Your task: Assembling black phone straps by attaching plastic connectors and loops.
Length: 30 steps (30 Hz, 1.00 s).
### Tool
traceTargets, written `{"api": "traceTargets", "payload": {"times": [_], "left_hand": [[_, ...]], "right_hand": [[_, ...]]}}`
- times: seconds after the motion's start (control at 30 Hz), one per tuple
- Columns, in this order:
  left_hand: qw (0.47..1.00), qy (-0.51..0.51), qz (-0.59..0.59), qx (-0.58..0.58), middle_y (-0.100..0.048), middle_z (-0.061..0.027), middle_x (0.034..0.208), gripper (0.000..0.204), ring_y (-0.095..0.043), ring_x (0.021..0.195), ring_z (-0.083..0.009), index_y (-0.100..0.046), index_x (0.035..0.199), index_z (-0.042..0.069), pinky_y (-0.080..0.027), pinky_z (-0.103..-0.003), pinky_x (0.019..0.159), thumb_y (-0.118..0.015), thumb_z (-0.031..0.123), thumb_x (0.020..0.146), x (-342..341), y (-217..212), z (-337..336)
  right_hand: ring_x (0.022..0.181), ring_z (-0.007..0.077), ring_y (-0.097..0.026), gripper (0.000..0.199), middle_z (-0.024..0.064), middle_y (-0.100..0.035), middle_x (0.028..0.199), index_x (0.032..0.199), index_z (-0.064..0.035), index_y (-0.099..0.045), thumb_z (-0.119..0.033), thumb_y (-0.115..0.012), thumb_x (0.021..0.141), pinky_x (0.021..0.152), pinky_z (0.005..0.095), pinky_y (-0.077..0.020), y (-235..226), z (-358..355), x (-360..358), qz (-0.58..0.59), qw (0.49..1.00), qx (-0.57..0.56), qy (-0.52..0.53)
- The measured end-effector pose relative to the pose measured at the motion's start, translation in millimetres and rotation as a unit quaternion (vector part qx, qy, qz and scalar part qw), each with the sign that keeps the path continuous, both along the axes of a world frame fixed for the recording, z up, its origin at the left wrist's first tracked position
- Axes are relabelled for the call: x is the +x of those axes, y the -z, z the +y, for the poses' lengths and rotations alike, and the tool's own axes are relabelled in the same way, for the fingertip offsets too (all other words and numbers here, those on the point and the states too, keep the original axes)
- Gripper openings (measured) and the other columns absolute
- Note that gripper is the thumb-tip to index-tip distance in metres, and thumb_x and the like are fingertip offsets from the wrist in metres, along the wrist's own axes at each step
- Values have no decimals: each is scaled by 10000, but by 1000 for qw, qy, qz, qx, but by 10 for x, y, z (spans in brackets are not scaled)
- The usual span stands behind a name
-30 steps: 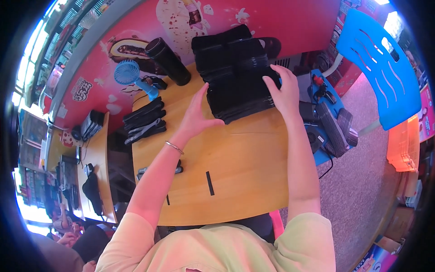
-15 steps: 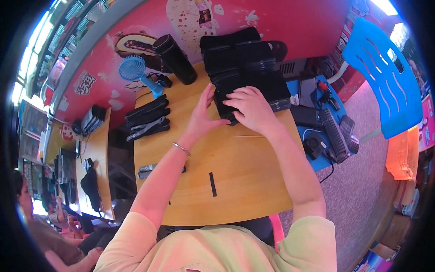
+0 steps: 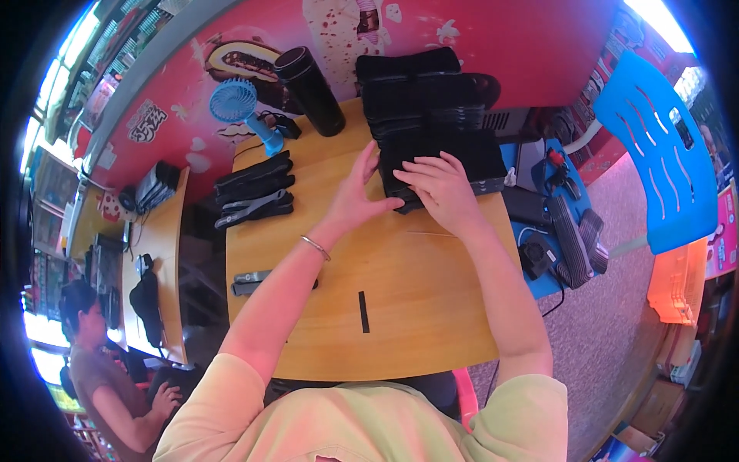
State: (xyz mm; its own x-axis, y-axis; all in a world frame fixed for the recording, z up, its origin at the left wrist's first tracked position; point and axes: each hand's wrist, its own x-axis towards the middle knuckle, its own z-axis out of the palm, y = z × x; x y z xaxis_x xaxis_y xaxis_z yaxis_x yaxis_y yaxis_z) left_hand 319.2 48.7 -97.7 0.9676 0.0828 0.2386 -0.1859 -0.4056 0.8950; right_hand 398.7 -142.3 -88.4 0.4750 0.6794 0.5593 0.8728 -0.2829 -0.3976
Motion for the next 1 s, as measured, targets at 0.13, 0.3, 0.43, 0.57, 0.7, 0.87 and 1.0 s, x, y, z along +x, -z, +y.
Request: {"api": "traceTargets", "payload": {"times": [0.13,0.3,0.43,0.57,0.7,0.87,1.0], "left_hand": [[1000,3,-10,13,-331,-270,1427,1006,-312,1356,-351,-164,1446,14,-288,-385,1102,-808,236,705,5,60,3],[1000,3,12,-14,-335,-198,1427,773,-293,1372,-267,-243,1386,-18,-240,-354,1127,-718,122,792,18,149,22],[999,0,11,-49,-409,-182,1380,635,-328,1358,-244,-305,1329,-15,-268,-333,1108,-671,85,821,33,202,43],[999,-12,49,-9,-377,-237,1407,646,-309,1364,-328,-283,1343,1,-298,-364,1092,-658,117,830,17,126,-10],[1000,-22,7,-8,-340,-251,1432,749,-283,1375,-325,-197,1407,16,-280,-356,1100,-654,99,819,22,173,-13],[1000,-15,-5,9,-283,-247,1468,853,-268,1384,-307,-110,1455,28,-274,-346,1103,-659,85,805,23,206,22],[1000,-2,-9,-12,-278,-237,1474,864,-266,1386,-304,-114,1460,32,-267,-341,1108,-669,90,800,24,222,28]], "right_hand": [[1151,194,-532,311,23,-640,1155,1138,-201,-659,-121,-605,843,1056,402,-301,-6,6,1,4,1000,-5,5],[1151,193,-533,301,20,-639,1157,1138,-183,-657,-128,-606,847,1051,401,-306,-8,24,-12,15,1000,-3,7],[1146,194,-537,296,18,-643,1151,1134,-174,-659,-133,-618,844,1046,400,-312,-10,48,-10,17,1000,2,5],[1130,197,-552,294,15,-651,1139,1121,-167,-668,-126,-635,832,1037,395,-321,-5,2,22,49,999,17,0],[1116,199,-561,296,13,-656,1127,1115,-172,-673,-114,-638,828,1035,394,-323,-11,-1,38,78,995,50,-23],[1123,198,-554,302,8,-652,1134,1117,-179,-672,-107,-632,827,1041,399,-316,-28,-13,3,42,998,30,-23],[1132,198,-545,313,8,-647,1142,1123,-185,-669,-92,-621,827,1053,404,-300,-30,-21,-4,11,1000,1,-16]]}}
